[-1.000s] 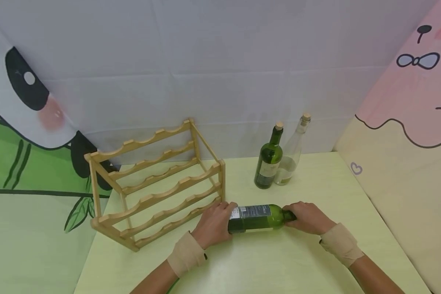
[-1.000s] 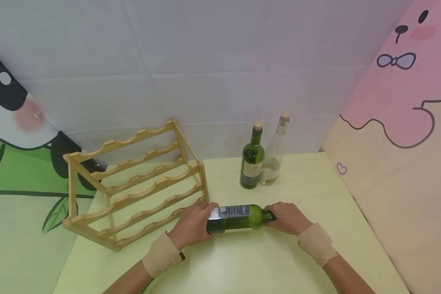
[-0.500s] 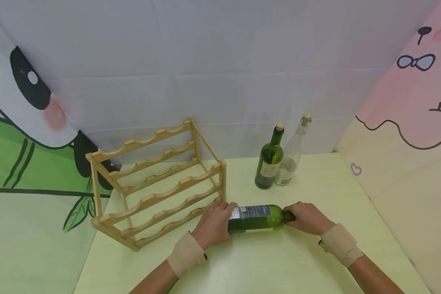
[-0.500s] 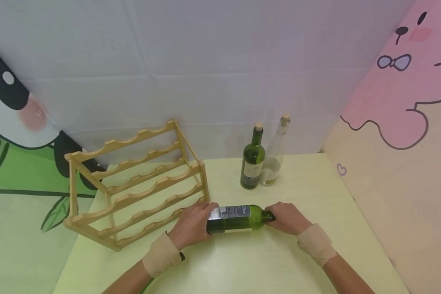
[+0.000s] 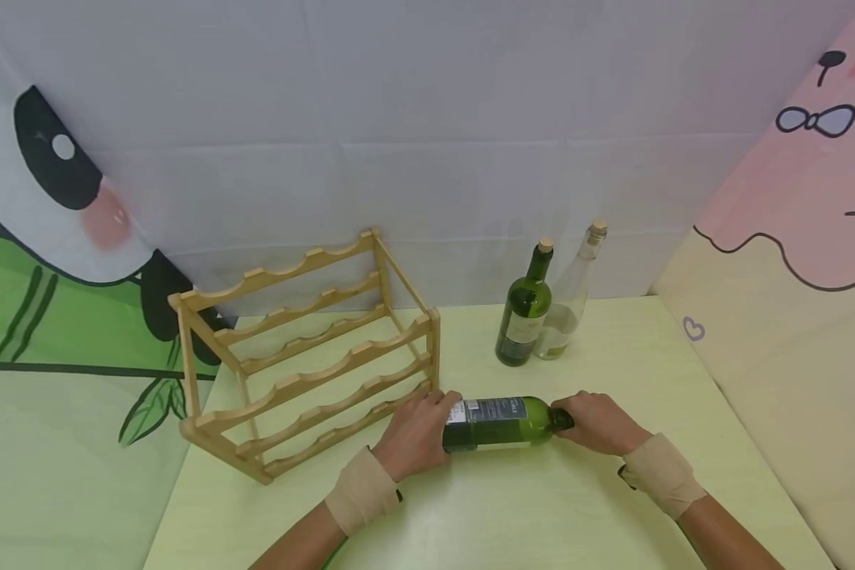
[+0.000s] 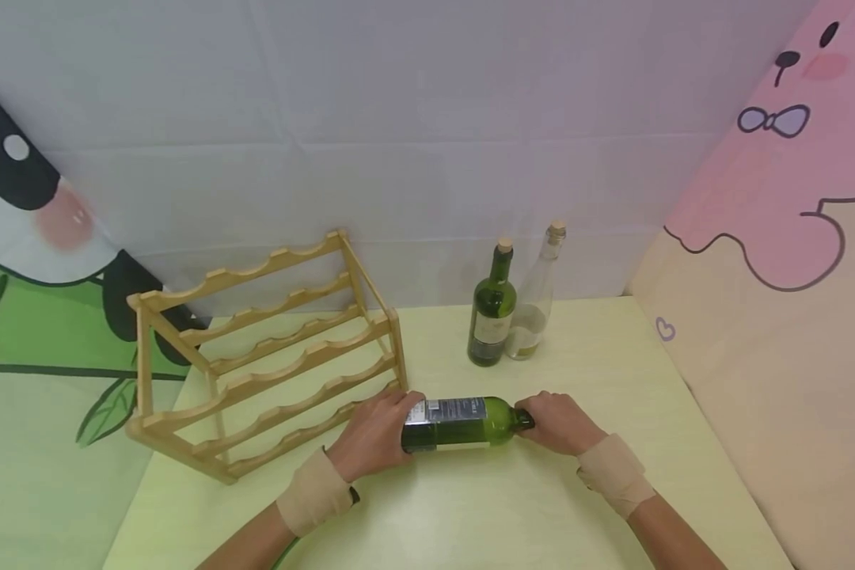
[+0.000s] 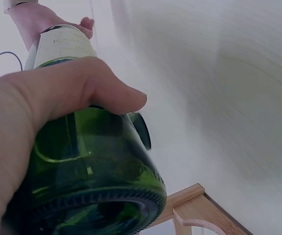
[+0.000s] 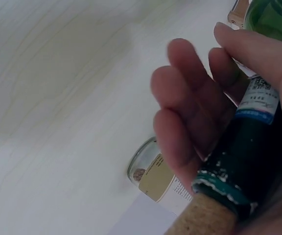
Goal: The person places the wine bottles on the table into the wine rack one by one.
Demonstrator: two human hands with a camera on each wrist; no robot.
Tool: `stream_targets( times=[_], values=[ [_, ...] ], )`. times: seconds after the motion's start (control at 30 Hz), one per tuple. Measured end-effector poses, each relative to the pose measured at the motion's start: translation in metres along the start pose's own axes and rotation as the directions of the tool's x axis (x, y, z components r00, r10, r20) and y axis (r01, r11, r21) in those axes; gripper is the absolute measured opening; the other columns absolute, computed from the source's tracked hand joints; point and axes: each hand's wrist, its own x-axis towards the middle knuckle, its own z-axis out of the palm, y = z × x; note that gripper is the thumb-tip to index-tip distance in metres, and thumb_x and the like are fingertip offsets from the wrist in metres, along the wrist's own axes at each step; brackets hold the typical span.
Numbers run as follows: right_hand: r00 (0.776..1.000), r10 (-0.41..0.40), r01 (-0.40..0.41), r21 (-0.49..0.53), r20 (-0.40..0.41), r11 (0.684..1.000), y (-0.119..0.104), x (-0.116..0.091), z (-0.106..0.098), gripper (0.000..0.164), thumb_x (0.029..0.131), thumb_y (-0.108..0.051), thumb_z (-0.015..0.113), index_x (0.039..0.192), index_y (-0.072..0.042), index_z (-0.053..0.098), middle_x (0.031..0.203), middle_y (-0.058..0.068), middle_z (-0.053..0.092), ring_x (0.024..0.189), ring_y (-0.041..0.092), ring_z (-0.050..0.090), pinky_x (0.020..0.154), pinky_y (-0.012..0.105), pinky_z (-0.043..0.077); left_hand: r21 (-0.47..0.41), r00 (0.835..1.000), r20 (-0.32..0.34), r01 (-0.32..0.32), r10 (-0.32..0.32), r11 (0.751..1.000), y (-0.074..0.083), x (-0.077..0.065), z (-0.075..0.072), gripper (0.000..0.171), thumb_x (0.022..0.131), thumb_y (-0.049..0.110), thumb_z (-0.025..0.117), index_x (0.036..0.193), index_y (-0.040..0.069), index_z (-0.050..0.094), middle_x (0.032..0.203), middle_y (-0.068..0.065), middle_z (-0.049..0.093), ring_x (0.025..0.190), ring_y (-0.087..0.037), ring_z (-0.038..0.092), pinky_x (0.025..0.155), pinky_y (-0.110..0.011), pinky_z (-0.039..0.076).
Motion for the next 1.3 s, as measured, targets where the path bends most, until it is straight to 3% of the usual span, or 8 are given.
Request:
stream_targets(
  times=[0.23, 0.53, 1.03, 1.3],
  values=[
    [0.999, 0.034, -0.035, 0.023, 0.01, 0.999, -0.001, -0.001, 0.001, 0.011, 0.082, -0.018, 0.077, 0.088, -0.016, 0.068, 0.076, -0.013, 0.057, 0.065, 0.006, 0.047, 0.059, 0.025, 0.041, 0.015, 1.0, 0.008, -0.008, 0.008, 1.0, 0.0, 0.001, 0.001, 0.077, 0.057, 0.035, 0.088, 0.125, 0.013, 0.058, 0.1, -0.003, 0.064, 0.084, -0.02, 0.06, 0.07, -0.032, 0.048],
    [0.995, 0.097, -0.097, -0.012, 0.012, 0.995, -0.002, -0.002, 0.006, 0.018, 0.078, -0.027, 0.081, 0.089, -0.016, 0.071, 0.077, -0.013, 0.059, 0.064, 0.006, 0.048, 0.058, 0.025, 0.041, 0.002, 0.999, 0.033, 0.002, -0.002, 1.0, 0.001, -0.001, 0.004, 0.079, 0.058, 0.037, 0.088, 0.127, 0.014, 0.058, 0.102, -0.003, 0.065, 0.087, -0.02, 0.061, 0.066, -0.031, 0.049],
    [0.996, 0.04, -0.044, -0.052, -0.079, 0.998, -0.001, -0.002, 0.01, 0.013, 0.08, -0.026, 0.078, 0.087, -0.019, 0.07, 0.074, -0.015, 0.059, 0.06, 0.001, 0.048, 0.056, 0.023, 0.042, -0.013, 1.0, 0.027, 0.012, -0.011, 1.0, -0.001, -0.001, 0.001, 0.078, 0.058, 0.034, 0.088, 0.126, 0.014, 0.057, 0.101, -0.002, 0.064, 0.085, -0.019, 0.059, 0.067, -0.03, 0.048],
    [0.995, 0.022, -0.029, -0.065, -0.101, 0.997, -0.002, -0.004, 0.01, 0.013, 0.081, -0.025, 0.076, 0.08, -0.023, 0.064, 0.068, -0.018, 0.05, 0.057, 0.002, 0.043, 0.054, 0.022, 0.038, 0.004, 1.0, 0.023, 0.009, -0.009, 1.0, 0.0, -0.001, 0.0, 0.079, 0.058, 0.035, 0.087, 0.128, 0.015, 0.056, 0.102, -0.001, 0.063, 0.086, -0.019, 0.06, 0.069, -0.031, 0.048]
  ],
)
